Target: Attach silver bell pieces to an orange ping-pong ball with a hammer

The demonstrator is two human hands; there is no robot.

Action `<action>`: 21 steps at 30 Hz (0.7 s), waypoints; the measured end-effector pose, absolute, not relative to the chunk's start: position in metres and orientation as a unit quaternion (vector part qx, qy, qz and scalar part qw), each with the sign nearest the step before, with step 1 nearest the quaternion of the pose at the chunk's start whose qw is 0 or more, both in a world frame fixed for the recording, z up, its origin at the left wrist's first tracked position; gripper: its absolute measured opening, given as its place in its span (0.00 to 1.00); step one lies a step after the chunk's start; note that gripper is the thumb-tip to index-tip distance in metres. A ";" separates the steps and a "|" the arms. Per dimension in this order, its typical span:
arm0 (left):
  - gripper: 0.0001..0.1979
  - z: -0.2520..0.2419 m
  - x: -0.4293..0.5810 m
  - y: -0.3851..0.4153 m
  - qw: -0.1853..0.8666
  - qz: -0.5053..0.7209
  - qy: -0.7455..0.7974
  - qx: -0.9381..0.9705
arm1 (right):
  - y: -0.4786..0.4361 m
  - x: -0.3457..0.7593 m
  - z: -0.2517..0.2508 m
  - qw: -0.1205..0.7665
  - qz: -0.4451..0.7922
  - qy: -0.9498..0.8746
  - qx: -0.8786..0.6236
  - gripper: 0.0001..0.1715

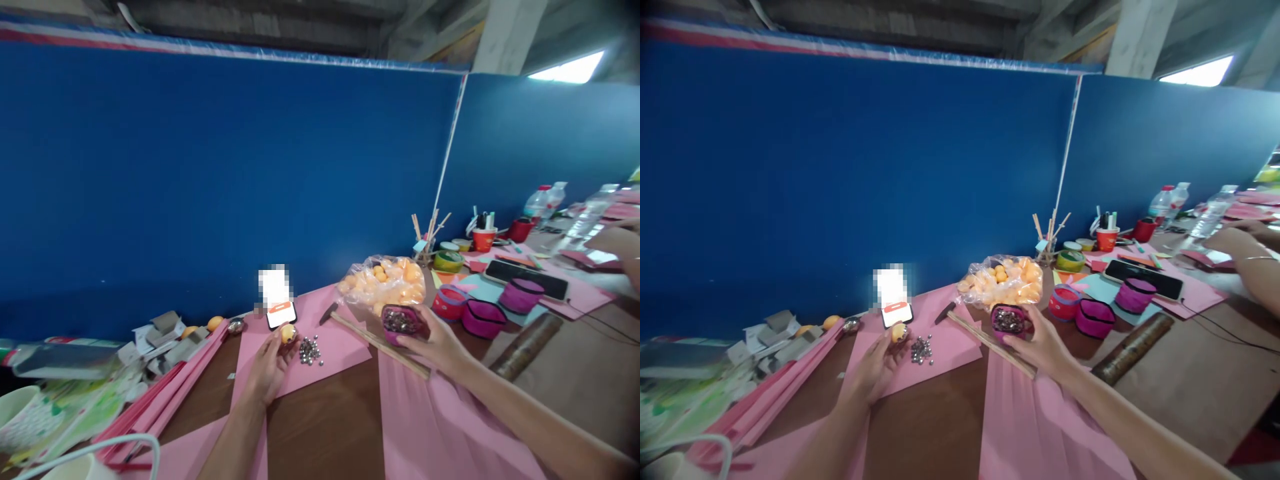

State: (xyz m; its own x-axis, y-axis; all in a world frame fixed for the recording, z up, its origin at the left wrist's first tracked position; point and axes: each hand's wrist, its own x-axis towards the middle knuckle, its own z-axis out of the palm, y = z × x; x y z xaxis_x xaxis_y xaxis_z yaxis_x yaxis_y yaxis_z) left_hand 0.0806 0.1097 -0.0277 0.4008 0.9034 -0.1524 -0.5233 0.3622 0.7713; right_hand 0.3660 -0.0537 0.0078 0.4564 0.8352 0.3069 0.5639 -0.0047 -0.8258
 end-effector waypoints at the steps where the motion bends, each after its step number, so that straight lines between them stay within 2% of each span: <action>1: 0.14 -0.027 0.080 0.110 0.774 0.461 0.291 0.323 | -0.058 0.377 0.007 0.474 0.123 -0.501 -0.713 0.29; 10: 0.13 -0.027 0.079 0.109 0.766 0.467 0.289 0.333 | -0.065 0.427 -0.021 0.393 0.080 -0.504 -0.765 0.33; 14: 0.13 -0.027 0.078 0.108 0.769 0.471 0.291 0.321 | -0.071 0.412 -0.005 0.351 -0.051 -0.507 -0.785 0.40; 18: 0.12 -0.025 0.077 0.110 0.771 0.486 0.299 0.284 | -0.072 0.368 0.023 0.353 -0.145 -0.576 -0.723 0.29; 21: 0.12 -0.024 0.077 0.113 0.775 0.493 0.301 0.256 | -0.061 0.328 0.034 0.301 -0.050 -0.689 -0.658 0.24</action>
